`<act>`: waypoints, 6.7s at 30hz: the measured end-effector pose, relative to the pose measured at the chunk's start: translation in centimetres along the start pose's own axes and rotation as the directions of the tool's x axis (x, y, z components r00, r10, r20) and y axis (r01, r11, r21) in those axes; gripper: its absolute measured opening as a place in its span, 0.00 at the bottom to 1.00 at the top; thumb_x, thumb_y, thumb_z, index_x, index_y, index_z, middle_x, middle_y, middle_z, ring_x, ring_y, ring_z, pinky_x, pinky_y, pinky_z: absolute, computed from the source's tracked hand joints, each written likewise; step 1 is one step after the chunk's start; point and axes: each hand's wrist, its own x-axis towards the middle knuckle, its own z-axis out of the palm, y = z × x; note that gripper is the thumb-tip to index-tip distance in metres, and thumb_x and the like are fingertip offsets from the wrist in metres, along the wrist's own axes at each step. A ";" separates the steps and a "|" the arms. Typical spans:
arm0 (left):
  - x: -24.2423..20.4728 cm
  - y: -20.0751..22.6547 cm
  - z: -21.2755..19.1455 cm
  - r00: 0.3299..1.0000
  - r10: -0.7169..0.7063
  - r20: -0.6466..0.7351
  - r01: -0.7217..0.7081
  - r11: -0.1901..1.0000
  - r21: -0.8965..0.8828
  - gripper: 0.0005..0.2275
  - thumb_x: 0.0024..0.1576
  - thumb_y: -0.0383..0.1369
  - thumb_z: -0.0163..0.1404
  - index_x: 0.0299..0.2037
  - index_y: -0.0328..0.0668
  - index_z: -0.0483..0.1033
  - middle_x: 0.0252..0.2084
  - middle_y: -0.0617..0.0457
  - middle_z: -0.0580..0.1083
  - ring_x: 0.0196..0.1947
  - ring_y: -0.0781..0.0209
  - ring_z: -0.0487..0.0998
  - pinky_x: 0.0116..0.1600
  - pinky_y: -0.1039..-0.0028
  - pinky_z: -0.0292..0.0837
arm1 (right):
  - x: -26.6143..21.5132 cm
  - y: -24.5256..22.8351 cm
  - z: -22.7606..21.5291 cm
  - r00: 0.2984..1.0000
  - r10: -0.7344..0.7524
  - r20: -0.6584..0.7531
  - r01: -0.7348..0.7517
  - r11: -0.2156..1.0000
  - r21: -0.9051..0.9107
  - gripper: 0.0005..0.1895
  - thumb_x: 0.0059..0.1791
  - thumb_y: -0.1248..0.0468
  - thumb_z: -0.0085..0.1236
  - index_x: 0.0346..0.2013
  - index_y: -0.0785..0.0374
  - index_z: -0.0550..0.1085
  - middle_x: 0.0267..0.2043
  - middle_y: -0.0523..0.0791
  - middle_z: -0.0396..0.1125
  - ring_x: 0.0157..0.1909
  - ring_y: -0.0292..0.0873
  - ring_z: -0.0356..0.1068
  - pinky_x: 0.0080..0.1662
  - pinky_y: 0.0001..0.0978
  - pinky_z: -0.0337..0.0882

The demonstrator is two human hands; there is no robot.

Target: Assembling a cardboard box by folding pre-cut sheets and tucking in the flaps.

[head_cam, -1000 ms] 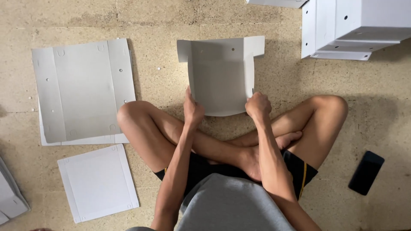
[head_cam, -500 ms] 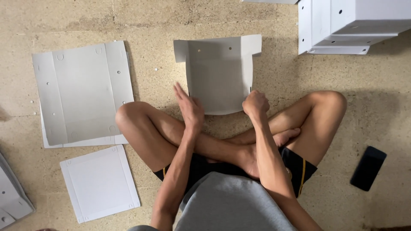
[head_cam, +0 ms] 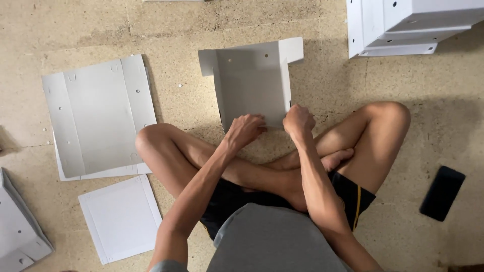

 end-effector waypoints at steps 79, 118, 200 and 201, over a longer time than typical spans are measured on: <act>9.6 4.3 -0.9 0.854 -0.520 -0.011 0.291 0.495 -0.819 0.12 0.53 0.48 0.60 0.41 0.57 0.84 0.33 0.57 0.81 0.33 0.64 0.81 0.41 0.71 0.76 | 1.9 1.9 -1.8 0.714 -0.409 -0.568 0.673 0.623 0.398 0.05 0.51 0.64 0.58 0.37 0.62 0.72 0.34 0.52 0.69 0.40 0.57 0.73 0.33 0.43 0.75; 6.4 7.0 -3.4 0.863 -0.504 -0.027 0.229 0.440 -0.868 0.10 0.58 0.39 0.58 0.41 0.41 0.82 0.34 0.51 0.79 0.34 0.65 0.75 0.43 0.73 0.76 | 2.1 2.3 -6.1 0.948 -0.315 -0.051 0.178 0.389 0.904 0.15 0.43 0.62 0.63 0.44 0.56 0.72 0.27 0.36 0.66 0.29 0.27 0.64 0.29 0.18 0.64; 6.9 8.3 -3.3 0.882 -0.412 -0.229 0.173 0.735 -0.655 0.08 0.58 0.31 0.47 0.37 0.34 0.75 0.37 0.38 0.78 0.43 0.40 0.81 0.49 0.59 0.79 | 0.6 0.7 -4.1 0.960 -0.168 -0.223 0.269 0.336 0.903 0.15 0.44 0.64 0.64 0.43 0.63 0.74 0.27 0.39 0.66 0.32 0.32 0.65 0.36 0.24 0.64; 7.0 8.2 -2.8 0.876 -0.414 -0.247 0.173 0.748 -0.641 0.08 0.58 0.31 0.47 0.36 0.34 0.75 0.34 0.39 0.77 0.41 0.42 0.81 0.47 0.60 0.80 | 0.5 0.7 -3.8 0.961 -0.145 -0.235 0.271 0.336 0.902 0.13 0.45 0.66 0.62 0.43 0.64 0.73 0.27 0.40 0.66 0.33 0.32 0.64 0.36 0.25 0.63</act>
